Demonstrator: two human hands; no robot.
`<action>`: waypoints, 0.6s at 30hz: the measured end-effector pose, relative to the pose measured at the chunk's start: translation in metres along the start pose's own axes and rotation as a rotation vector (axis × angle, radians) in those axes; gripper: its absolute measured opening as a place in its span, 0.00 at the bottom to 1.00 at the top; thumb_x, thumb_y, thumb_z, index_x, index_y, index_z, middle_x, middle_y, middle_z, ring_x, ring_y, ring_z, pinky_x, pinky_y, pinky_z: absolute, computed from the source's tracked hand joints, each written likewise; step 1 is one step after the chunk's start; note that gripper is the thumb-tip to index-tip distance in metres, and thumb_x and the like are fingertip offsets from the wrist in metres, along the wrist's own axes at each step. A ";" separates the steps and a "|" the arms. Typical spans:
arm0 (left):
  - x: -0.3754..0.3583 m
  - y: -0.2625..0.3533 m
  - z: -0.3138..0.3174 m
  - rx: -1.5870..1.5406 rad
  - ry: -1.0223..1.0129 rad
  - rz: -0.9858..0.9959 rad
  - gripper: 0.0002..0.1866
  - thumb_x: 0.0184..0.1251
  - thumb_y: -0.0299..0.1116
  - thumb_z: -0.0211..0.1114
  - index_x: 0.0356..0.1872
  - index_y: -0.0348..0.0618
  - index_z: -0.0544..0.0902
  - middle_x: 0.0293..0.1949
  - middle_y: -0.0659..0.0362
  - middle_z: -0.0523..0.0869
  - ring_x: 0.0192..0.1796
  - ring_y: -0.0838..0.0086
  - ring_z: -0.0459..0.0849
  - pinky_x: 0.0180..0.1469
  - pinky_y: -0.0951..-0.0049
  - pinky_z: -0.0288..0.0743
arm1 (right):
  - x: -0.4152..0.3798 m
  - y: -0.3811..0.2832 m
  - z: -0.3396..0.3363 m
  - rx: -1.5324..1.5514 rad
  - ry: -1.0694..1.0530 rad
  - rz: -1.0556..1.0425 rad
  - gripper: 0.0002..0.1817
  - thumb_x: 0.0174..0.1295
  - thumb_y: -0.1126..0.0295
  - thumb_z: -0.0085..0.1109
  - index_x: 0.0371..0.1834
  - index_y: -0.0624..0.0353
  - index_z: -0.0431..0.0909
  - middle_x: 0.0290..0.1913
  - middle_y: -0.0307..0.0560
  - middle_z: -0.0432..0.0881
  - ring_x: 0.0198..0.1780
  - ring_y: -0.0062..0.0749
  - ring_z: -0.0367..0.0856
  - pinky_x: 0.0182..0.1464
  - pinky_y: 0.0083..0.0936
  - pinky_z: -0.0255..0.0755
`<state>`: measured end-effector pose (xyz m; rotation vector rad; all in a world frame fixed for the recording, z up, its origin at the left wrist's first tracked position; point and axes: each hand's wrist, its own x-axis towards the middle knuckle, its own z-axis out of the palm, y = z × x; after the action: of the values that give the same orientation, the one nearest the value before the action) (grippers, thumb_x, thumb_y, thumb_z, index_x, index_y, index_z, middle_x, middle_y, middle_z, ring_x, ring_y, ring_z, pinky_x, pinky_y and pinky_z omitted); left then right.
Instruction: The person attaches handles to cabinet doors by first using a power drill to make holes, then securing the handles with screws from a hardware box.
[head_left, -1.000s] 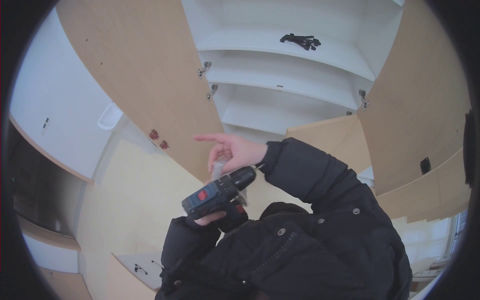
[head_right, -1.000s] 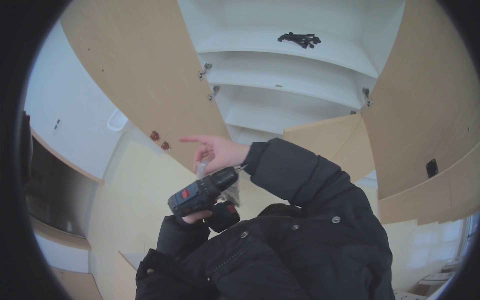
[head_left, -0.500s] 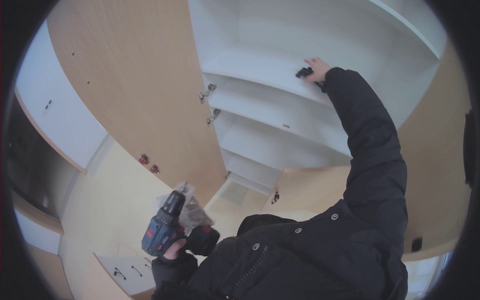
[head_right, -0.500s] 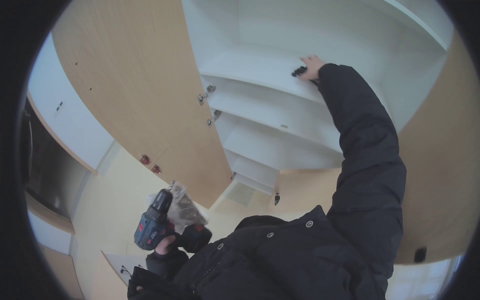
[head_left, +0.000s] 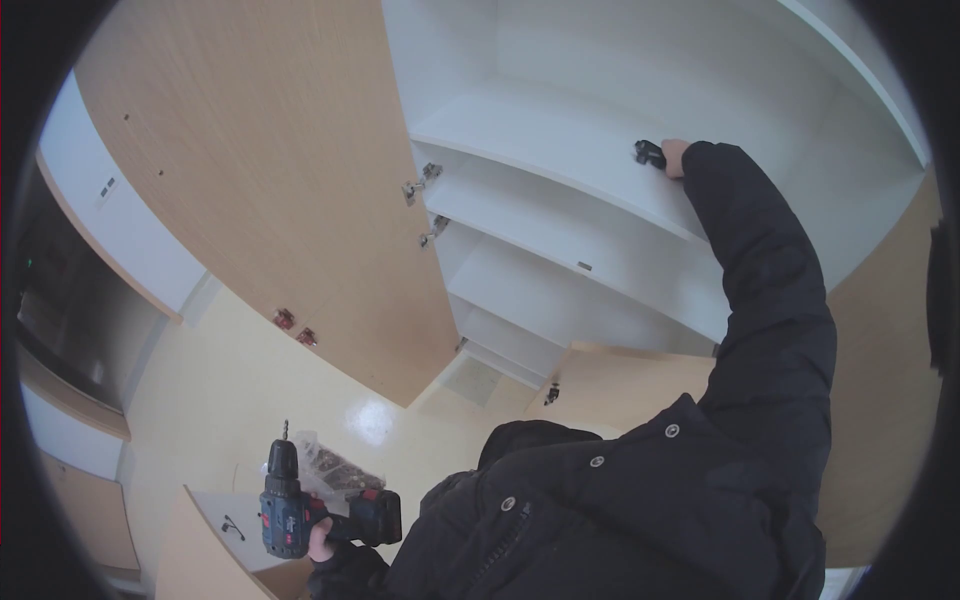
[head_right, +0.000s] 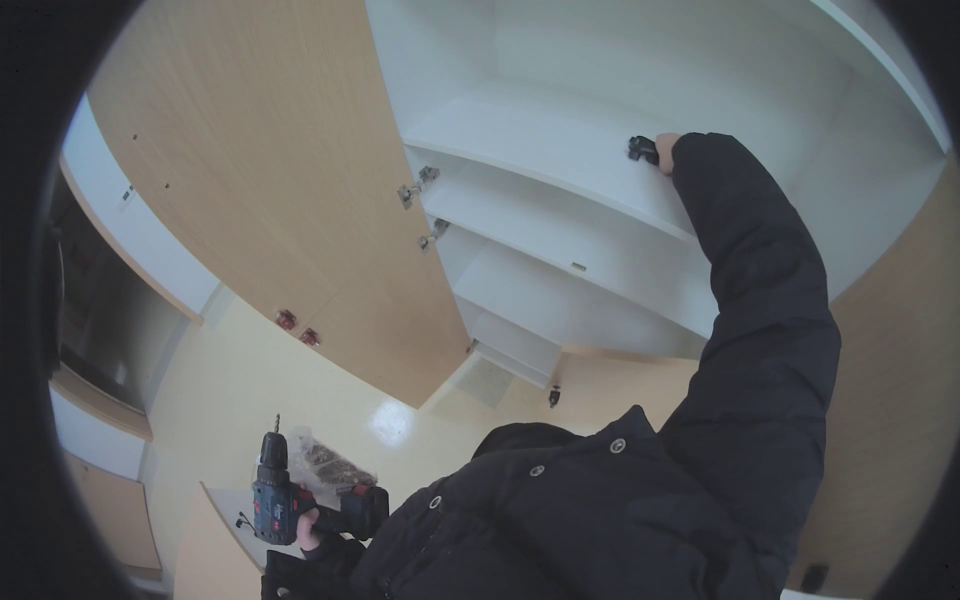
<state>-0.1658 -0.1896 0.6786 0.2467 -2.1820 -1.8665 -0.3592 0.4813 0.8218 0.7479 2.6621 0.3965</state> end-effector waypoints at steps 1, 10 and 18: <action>0.008 -0.037 -0.021 0.086 -0.037 0.034 0.18 0.37 0.25 0.55 0.36 0.39 0.76 0.36 0.56 0.77 0.40 0.68 0.74 0.49 0.69 0.65 | 0.001 0.001 0.004 0.013 0.048 0.000 0.13 0.42 0.70 0.47 0.34 0.58 0.68 0.33 0.47 0.75 0.34 0.37 0.74 0.32 0.27 0.66; 0.000 0.053 -0.025 0.842 -0.493 0.542 0.08 0.41 0.23 0.52 0.27 0.44 0.72 0.26 0.58 0.73 0.31 0.70 0.72 0.37 0.71 0.65 | -0.207 -0.052 0.053 0.863 1.027 0.100 0.10 0.44 0.70 0.51 0.31 0.59 0.73 0.27 0.47 0.76 0.30 0.37 0.72 0.34 0.28 0.65; 0.362 -0.372 0.061 1.208 -1.007 1.445 0.05 0.45 0.23 0.49 0.19 0.48 0.69 0.18 0.59 0.70 0.24 0.71 0.70 0.28 0.73 0.64 | -0.543 -0.093 0.143 1.619 1.964 0.299 0.18 0.43 0.82 0.45 0.42 0.61 0.61 0.35 0.46 0.67 0.34 0.27 0.64 0.17 0.13 0.60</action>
<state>-0.5438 -0.2980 0.3343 -1.7991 -2.3299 0.3099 0.0910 0.1338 0.7967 1.5898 3.9238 -2.7497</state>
